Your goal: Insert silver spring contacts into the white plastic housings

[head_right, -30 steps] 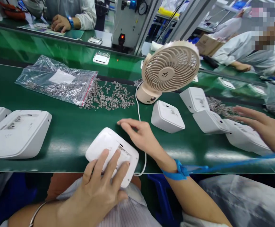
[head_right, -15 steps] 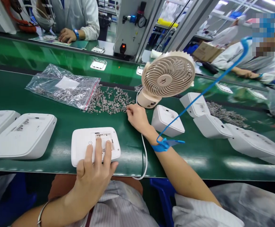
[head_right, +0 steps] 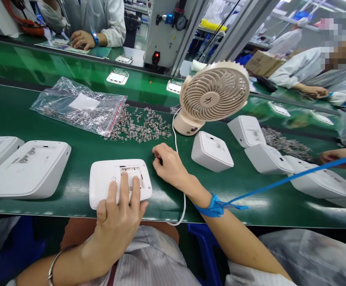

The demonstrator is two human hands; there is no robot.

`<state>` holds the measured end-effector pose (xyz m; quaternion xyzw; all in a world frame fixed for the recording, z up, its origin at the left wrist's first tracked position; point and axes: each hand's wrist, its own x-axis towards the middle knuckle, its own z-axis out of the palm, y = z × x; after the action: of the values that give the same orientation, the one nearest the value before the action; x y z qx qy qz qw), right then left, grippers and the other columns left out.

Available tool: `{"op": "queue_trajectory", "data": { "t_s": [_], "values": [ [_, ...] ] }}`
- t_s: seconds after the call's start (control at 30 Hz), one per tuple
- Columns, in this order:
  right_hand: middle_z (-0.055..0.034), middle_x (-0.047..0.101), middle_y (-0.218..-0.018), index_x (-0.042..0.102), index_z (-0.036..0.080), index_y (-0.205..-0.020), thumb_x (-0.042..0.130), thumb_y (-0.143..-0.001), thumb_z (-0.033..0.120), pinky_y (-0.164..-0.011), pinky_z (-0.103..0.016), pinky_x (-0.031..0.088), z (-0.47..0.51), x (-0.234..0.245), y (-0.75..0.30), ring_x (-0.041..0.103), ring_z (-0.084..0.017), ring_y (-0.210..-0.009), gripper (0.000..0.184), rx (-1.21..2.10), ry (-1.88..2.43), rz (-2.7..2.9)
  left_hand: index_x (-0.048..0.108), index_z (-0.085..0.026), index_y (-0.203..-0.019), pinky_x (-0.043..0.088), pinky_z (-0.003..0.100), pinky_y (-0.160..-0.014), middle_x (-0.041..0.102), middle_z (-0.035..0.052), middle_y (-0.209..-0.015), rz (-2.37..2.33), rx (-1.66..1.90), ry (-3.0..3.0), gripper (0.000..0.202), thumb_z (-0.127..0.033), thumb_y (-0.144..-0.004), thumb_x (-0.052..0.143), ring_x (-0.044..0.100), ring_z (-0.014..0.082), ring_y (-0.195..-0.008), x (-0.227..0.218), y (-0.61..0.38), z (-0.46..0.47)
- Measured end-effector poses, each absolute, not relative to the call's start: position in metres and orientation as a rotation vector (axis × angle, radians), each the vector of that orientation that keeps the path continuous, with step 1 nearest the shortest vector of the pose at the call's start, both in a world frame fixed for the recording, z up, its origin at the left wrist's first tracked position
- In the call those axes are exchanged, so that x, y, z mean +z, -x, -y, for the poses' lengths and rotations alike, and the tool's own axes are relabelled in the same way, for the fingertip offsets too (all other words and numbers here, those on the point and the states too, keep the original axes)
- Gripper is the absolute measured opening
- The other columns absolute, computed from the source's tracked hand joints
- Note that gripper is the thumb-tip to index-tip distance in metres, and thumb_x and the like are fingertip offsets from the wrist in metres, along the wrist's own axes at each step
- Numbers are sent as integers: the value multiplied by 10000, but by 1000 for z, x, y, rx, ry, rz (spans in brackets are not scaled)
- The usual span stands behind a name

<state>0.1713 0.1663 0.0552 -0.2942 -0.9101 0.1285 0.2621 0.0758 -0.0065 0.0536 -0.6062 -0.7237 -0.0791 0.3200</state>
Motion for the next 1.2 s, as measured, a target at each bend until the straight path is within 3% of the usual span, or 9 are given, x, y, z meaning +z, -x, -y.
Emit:
{"op": "queue_trajectory", "data": {
  "t_s": [0.27, 0.4, 0.5, 0.7, 0.93, 1.2],
  "values": [
    [-26, 559, -724, 576, 177, -807, 446, -778, 106, -573, -252, 437, -167, 59, -175, 532, -132, -621, 151, 490, 775, 2484, 568, -159, -1195, 276, 328, -805, 598, 92, -1193, 1901, -257, 1592, 422, -409, -873, 458, 530, 246, -1020, 55, -75, 5],
    [-15, 550, -723, 539, 182, -890, 466, -770, 111, -593, -258, 447, -164, 58, -176, 527, -131, -615, 158, 482, 814, 2449, 571, -144, -1187, 271, 333, -802, 598, 106, -1190, 1896, -268, 1600, 418, -397, -871, 469, 539, 252, -1011, 55, -76, 5],
    [-4, 544, -706, 498, 190, -857, 461, -749, 89, -588, -252, 447, -162, 59, -176, 521, -126, -600, 153, 520, 833, 2441, 579, -140, -1174, 272, 331, -795, 604, 108, -1180, 1894, -285, 1593, 408, -390, -870, 472, 543, 251, -1002, 55, -76, 5],
    [-40, 571, -752, 558, 181, -777, 417, -797, 91, -620, -268, 442, -164, 60, -178, 546, -148, -683, 168, 450, 734, 2517, 577, -151, -1175, 273, 329, -800, 598, 101, -1190, 1899, -254, 1591, 408, -398, -873, 457, 534, 244, -1013, 55, -76, 5],
    [-33, 543, -714, 555, 175, -705, 443, -789, 83, -586, -267, 424, -159, 73, -174, 525, -140, -640, 167, 481, 785, 2564, 572, -157, -1176, 272, 335, -798, 595, 103, -1196, 1903, -238, 1583, 414, -408, -866, 463, 528, 248, -1019, 54, -77, 6],
    [-74, 538, -962, 586, 191, -773, 483, -820, 108, -725, -335, 482, -126, 86, -153, 561, -162, -812, 141, 576, 597, 2485, 539, -150, -1212, 289, 333, -812, 561, 106, -1242, 1904, -171, 1618, 436, -389, -850, 485, 517, 262, -1059, 56, -76, 9]
  ]
}}
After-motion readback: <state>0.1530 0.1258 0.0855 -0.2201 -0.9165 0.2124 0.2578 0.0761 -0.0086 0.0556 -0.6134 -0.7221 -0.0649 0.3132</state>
